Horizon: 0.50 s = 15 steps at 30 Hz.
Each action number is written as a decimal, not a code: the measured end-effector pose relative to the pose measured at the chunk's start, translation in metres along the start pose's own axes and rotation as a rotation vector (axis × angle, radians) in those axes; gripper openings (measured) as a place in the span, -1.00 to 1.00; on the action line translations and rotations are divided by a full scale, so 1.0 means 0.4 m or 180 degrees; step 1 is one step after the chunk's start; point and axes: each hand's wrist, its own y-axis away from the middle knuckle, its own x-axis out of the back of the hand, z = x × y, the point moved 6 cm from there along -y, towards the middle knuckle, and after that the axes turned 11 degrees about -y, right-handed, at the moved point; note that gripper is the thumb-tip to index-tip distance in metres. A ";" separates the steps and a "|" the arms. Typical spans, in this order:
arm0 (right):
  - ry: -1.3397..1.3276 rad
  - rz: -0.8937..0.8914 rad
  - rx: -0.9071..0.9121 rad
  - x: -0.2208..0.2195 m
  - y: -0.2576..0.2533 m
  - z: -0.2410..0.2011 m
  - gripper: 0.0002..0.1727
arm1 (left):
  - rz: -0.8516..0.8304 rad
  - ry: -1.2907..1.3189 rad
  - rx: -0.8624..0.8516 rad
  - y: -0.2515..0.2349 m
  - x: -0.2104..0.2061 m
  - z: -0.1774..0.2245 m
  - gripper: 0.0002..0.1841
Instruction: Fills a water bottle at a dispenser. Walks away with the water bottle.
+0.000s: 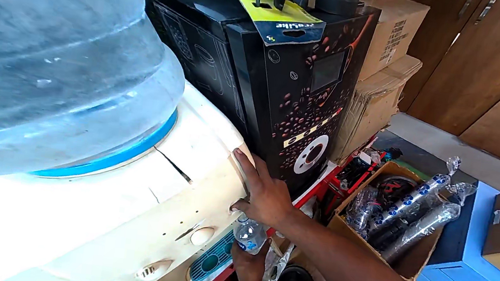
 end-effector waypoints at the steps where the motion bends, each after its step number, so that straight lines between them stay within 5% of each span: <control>1: 0.0006 0.0005 0.0003 0.000 0.000 0.000 0.30 | 0.0002 -0.0002 -0.0005 0.000 0.000 0.000 0.23; 15: 0.0083 0.0022 -0.0072 0.006 0.006 -0.008 0.30 | -0.0015 -0.0009 0.0053 0.002 0.001 0.001 0.25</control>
